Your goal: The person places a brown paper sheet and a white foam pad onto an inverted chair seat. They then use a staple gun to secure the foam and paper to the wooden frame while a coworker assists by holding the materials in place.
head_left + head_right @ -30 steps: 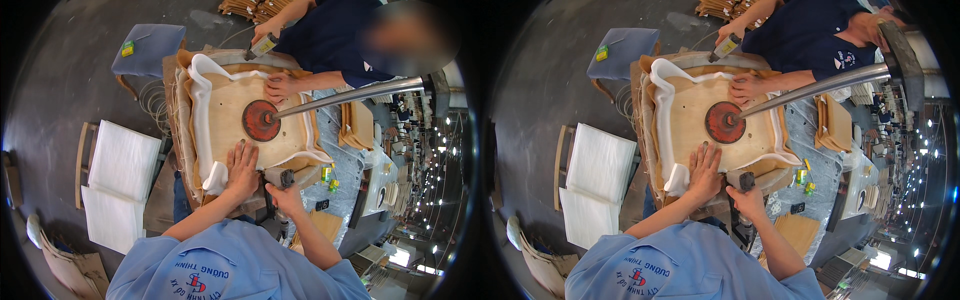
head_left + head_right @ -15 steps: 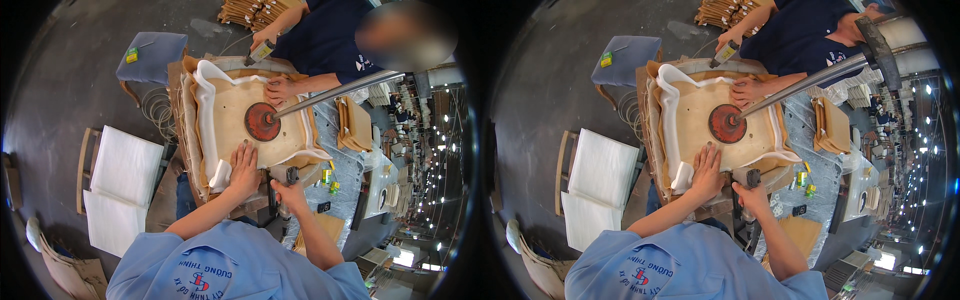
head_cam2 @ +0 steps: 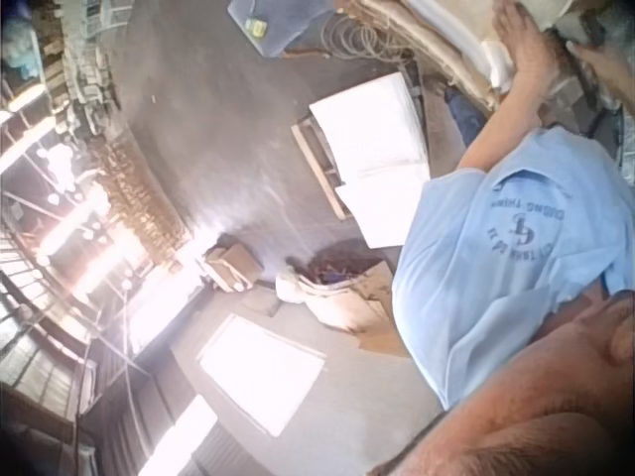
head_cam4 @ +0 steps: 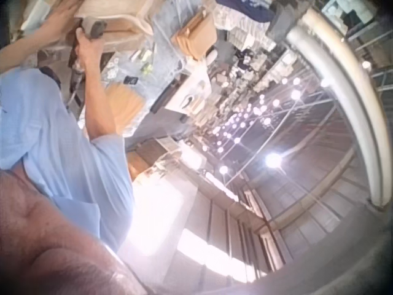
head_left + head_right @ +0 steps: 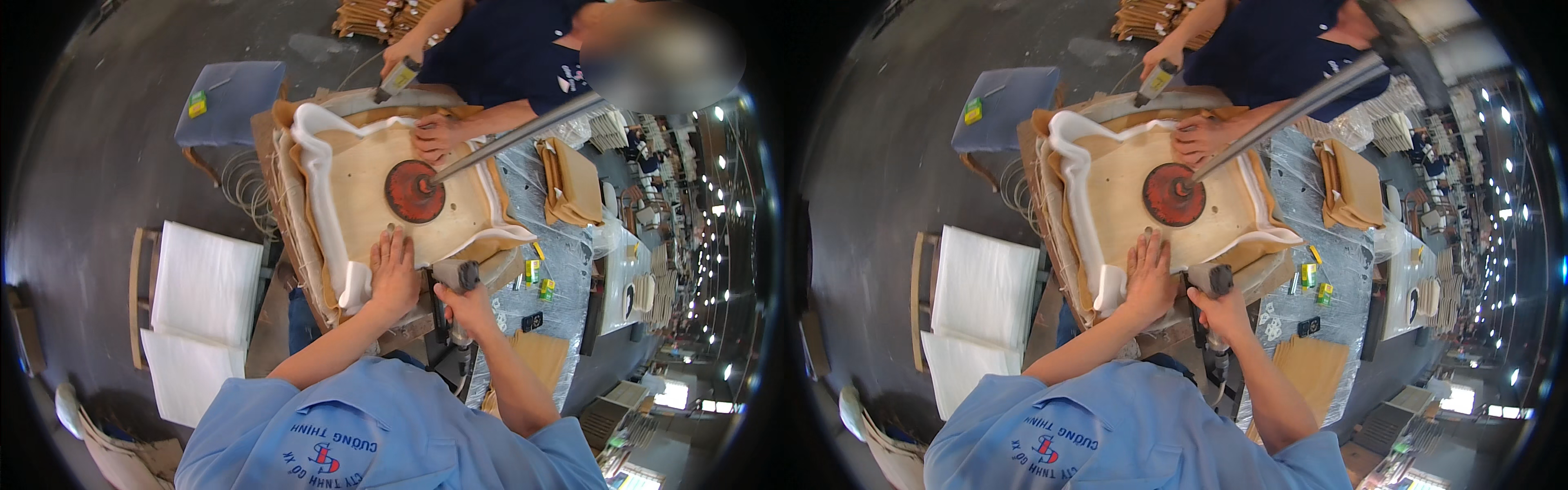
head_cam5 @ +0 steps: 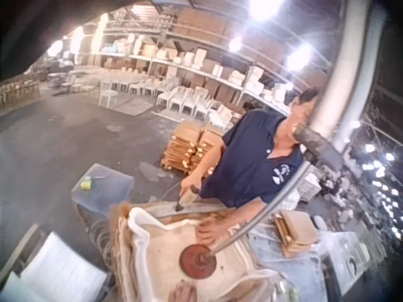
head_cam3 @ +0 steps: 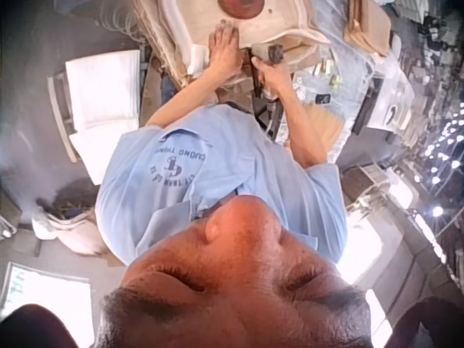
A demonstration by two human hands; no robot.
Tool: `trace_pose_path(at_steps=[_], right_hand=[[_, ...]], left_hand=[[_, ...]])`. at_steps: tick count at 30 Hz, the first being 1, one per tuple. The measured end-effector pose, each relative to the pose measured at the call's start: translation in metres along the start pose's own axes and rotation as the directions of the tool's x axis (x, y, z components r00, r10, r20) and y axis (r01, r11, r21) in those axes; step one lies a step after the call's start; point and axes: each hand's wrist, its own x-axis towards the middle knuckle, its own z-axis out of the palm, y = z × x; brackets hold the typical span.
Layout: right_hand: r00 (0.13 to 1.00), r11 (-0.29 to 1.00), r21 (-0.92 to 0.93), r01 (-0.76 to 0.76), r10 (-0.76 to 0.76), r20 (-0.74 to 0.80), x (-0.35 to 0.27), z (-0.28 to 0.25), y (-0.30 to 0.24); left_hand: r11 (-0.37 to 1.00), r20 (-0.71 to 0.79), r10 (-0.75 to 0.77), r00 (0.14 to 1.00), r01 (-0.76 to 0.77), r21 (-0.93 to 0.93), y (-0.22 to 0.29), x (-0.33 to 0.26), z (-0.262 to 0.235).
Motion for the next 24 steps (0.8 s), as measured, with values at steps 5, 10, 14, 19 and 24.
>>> trace_pose_path(at_steps=[5, 10, 14, 19, 24], right_hand=[[0.981, 0.964, 0.242, 0.109, -0.065, -0.183, -0.047, -0.034, 0.051], [0.958, 0.949, 0.292, 0.116, -0.03, -0.284, -0.083, -0.044, 0.091], [0.958, 0.942, 0.318, 0.109, -0.014, -0.286, -0.107, -0.028, 0.116], [0.946, 0.904, 0.42, 0.082, 0.062, -0.318, -0.139, -0.008, 0.137], [0.944, 0.905, 0.417, 0.085, 0.062, -0.325, -0.17, 0.018, 0.138]], left_hand=[[0.98, 0.239, 0.135, 0.962, -0.166, 0.111, -0.003, -0.018, -0.047], [0.884, 0.372, 0.314, 0.873, -0.412, 0.221, 0.009, -0.039, -0.03], [0.835, 0.298, 0.413, 0.861, -0.488, 0.255, 0.005, -0.039, 0.002], [0.857, 0.388, 0.47, 0.793, -0.516, 0.017, 0.035, -0.036, -0.009], [0.875, 0.183, 0.471, 0.863, -0.43, -0.223, 0.001, -0.039, -0.068]])
